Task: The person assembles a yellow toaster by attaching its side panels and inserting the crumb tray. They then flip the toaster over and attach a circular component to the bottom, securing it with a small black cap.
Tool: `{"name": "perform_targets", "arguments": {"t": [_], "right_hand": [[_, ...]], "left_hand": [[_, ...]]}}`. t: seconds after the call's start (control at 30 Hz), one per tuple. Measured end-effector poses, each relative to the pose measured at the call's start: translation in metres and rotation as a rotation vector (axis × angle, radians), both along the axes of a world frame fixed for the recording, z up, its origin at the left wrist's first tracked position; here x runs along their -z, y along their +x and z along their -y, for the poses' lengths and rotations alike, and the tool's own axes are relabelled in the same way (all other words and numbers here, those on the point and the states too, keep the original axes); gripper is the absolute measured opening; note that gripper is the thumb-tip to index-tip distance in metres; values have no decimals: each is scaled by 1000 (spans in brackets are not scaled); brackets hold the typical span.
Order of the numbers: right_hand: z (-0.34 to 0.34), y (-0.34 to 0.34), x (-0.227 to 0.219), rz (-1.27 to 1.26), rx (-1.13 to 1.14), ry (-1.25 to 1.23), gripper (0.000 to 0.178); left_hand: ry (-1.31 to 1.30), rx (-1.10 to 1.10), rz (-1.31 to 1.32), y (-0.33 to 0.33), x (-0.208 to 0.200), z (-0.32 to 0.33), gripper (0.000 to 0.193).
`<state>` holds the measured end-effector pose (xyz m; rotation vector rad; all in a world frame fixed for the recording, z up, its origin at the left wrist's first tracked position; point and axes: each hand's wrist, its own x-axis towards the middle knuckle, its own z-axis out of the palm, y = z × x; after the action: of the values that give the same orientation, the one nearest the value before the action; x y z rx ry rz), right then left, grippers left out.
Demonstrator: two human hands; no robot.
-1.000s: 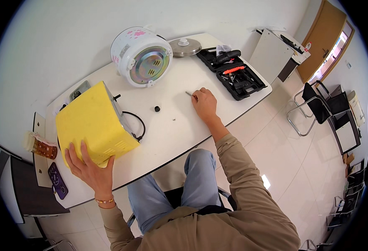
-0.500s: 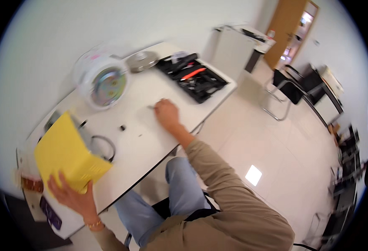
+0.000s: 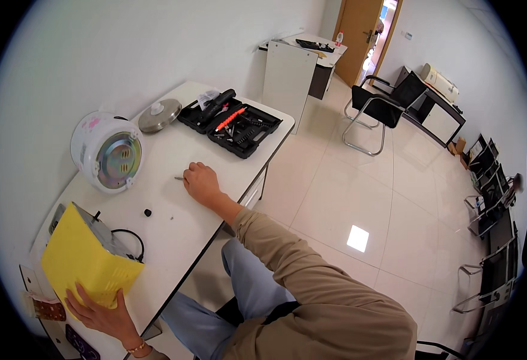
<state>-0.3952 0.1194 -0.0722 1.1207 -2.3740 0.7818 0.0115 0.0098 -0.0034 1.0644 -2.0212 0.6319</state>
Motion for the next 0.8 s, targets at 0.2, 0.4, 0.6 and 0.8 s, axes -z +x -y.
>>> {"name": "perform_targets", "arguments": {"t": [0.2, 0.4, 0.6, 0.8], "right_hand": [[-3, 2, -2, -14, -22, -49, 11], [-8, 6, -9, 22, -18, -33, 11], [-3, 6, -8, 26, -20, -147, 18], [-7, -3, -6, -189, -105, -334, 37]], "left_hand": [[-17, 38, -13, 1, -2, -1, 95], [-23, 49, -19, -1, -2, -2, 94], [27, 55, -44, 0, -2, -4, 97], [62, 116, -84, -3, -2, -6, 100]]}}
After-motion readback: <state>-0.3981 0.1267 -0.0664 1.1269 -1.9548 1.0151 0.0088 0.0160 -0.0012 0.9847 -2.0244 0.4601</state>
